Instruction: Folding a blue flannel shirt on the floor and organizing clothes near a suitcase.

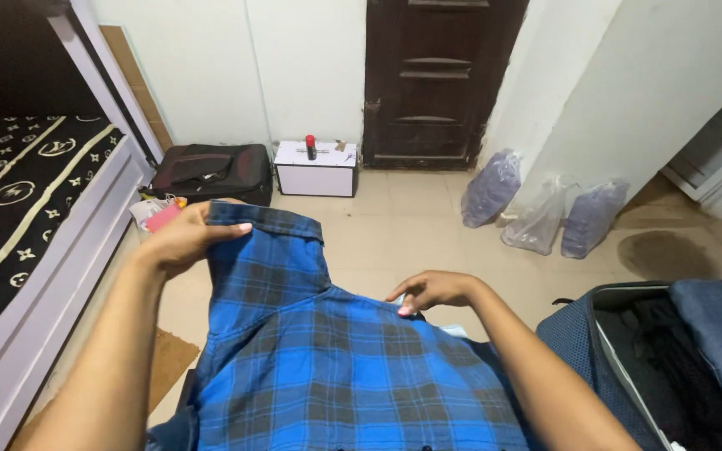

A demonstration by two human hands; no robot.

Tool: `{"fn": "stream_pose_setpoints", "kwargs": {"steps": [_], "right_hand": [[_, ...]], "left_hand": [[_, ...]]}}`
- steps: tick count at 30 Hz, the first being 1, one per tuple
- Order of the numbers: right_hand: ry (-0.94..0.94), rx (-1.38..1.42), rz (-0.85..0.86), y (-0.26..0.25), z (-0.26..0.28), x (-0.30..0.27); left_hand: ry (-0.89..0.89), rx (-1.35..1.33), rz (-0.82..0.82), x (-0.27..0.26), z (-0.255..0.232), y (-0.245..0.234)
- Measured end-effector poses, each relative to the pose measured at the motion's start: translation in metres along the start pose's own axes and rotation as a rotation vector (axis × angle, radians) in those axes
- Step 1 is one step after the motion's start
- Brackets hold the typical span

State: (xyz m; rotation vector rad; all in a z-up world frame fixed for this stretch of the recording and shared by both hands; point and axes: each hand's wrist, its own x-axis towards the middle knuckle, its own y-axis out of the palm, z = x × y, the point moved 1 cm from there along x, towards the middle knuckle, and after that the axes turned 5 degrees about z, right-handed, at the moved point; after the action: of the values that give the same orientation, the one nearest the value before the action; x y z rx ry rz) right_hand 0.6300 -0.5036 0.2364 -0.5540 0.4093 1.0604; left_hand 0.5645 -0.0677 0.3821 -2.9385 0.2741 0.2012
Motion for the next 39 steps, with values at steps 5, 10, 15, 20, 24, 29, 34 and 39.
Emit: {"fn": "stream_pose_setpoints", "kwargs": {"steps": [5,10,15,20,24,29,34,39], "right_hand": [[-0.292,0.147,0.005,0.014,0.023,-0.039],[-0.157,-0.028,0.103,0.007,0.013,-0.04],[0.312,-0.482,0.098,-0.028,-0.021,-0.09],[0.33,-0.714,-0.279,-0.048,-0.069,-0.142],[0.096,-0.723,-0.436,-0.017,-0.097,-0.196],[-0.007,-0.698,-0.712,0.055,-0.127,-0.253],[-0.011,-0.696,-0.695,0.108,-0.111,-0.273],[0.323,-0.184,-0.675,0.118,-0.138,-0.269]], "left_hand": [[0.017,0.042,0.009,-0.005,-0.008,-0.016],[-0.073,0.13,-0.108,-0.034,-0.051,0.001],[-0.129,0.211,-0.223,-0.052,-0.062,-0.003],[-0.119,0.197,-0.273,-0.066,-0.06,-0.002],[-0.084,0.149,-0.244,-0.102,-0.057,0.003],[-0.003,0.168,0.002,-0.161,-0.018,0.004],[-0.107,0.169,0.083,-0.23,-0.014,0.042],[-0.121,0.108,0.136,-0.26,0.01,0.057]]}}
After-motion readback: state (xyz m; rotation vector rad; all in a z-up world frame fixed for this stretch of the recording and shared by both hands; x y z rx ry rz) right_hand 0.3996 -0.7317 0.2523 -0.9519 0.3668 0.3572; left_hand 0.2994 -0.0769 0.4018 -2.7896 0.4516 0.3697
